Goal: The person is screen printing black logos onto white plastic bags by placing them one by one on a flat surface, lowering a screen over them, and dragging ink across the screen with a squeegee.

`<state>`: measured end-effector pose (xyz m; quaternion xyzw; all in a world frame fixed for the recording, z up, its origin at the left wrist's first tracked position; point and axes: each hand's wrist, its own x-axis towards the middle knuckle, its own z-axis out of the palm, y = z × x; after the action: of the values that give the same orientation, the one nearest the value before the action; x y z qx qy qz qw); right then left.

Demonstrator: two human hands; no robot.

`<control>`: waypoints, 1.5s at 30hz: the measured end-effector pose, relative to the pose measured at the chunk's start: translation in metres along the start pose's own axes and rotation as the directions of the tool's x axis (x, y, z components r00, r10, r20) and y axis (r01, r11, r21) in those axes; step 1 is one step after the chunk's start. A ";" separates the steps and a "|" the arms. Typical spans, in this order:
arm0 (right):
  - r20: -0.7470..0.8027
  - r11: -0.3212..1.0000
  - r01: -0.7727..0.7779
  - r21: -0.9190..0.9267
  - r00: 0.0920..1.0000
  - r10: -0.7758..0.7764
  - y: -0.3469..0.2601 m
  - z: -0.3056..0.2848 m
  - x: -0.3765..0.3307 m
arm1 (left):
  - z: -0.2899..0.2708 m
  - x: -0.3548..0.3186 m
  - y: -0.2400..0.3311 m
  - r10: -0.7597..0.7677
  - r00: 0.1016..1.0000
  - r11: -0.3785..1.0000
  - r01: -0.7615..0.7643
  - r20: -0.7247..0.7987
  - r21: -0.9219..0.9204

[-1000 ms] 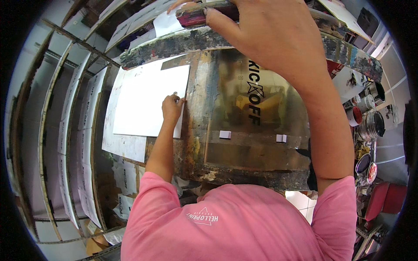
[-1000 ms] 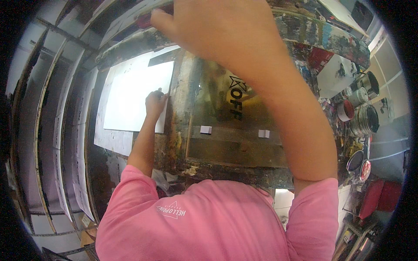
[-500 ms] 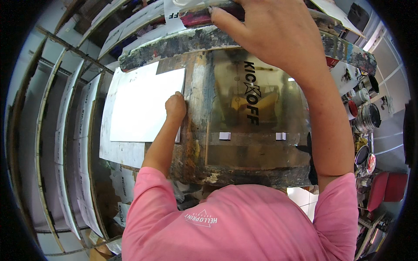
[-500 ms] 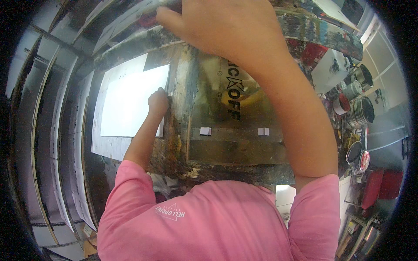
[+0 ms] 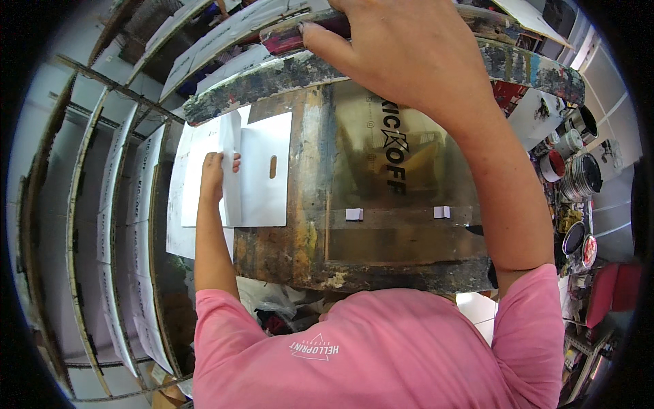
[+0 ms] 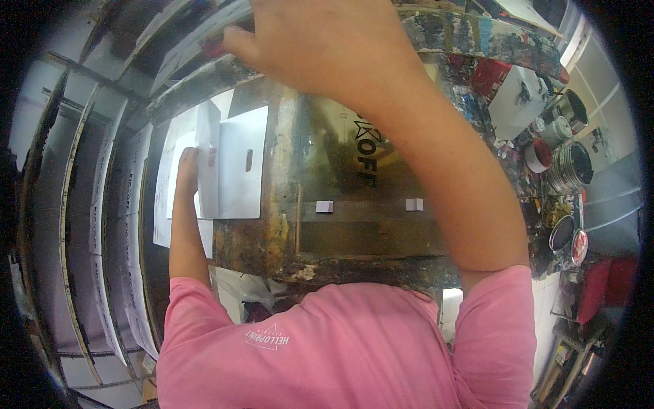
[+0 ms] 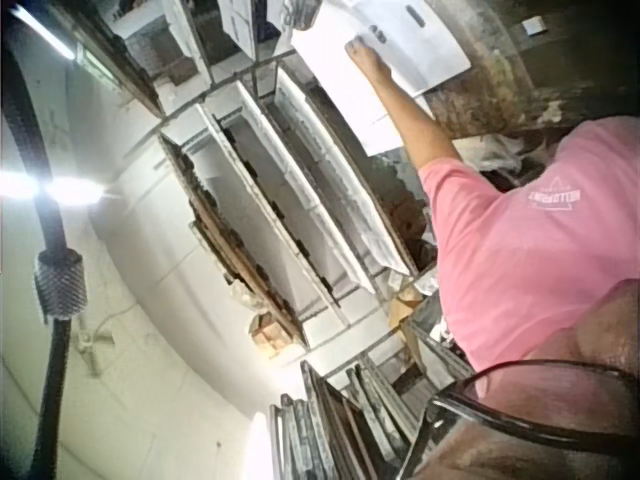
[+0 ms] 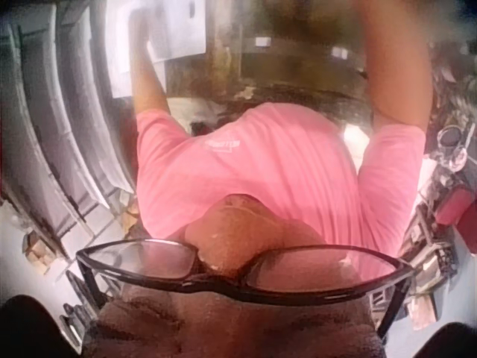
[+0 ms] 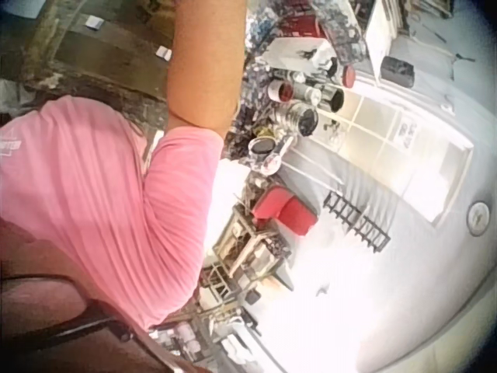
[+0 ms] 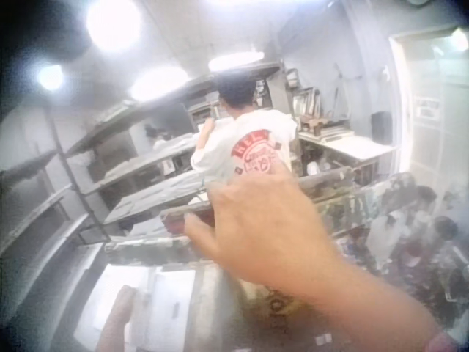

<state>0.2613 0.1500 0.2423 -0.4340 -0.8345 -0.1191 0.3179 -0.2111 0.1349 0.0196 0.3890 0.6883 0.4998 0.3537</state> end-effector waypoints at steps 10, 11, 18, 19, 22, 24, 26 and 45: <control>0.022 0.992 0.068 0.106 0.997 -0.071 0.008 -0.009 -0.002 | 0.065 0.011 -0.015 0.118 0.991 0.879 -0.136 0.068 0.458; -0.010 0.993 0.079 0.085 0.997 -0.078 0.008 -0.004 -0.002 | 0.075 0.016 -0.018 0.127 0.988 0.761 -0.152 0.084 0.630; 0.027 0.995 0.089 0.047 0.996 -0.090 0.009 0.003 0.012 | 0.171 0.029 -0.040 0.200 0.963 0.670 -0.269 0.181 0.691; 0.135 0.997 0.078 0.008 0.988 -0.078 0.007 0.001 0.019 | 0.191 0.029 -0.043 0.199 0.943 0.728 -0.324 0.266 0.605; 0.431 0.992 -0.090 0.085 0.901 0.045 -0.005 -0.023 0.030 | 0.277 0.023 -0.050 0.189 0.948 0.849 -0.288 0.255 0.443; 0.401 0.989 -0.145 0.000 0.907 0.133 -0.018 -0.022 0.029 | 0.339 0.013 -0.049 0.269 0.889 0.829 -0.409 0.369 0.381; 0.238 0.975 -0.177 -0.134 0.949 0.206 -0.031 -0.011 0.020 | 0.403 -0.003 -0.043 0.212 0.925 0.892 -0.315 0.317 0.324; -0.018 0.998 -0.055 0.004 0.998 0.055 -0.016 0.001 0.012 | 0.570 -0.095 0.008 0.265 0.715 0.803 -0.535 0.647 0.263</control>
<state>0.2433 0.1484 0.2507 -0.4552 -0.8195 -0.1127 0.3293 0.3317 0.2874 -0.1063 0.7336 0.5354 0.2569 0.3302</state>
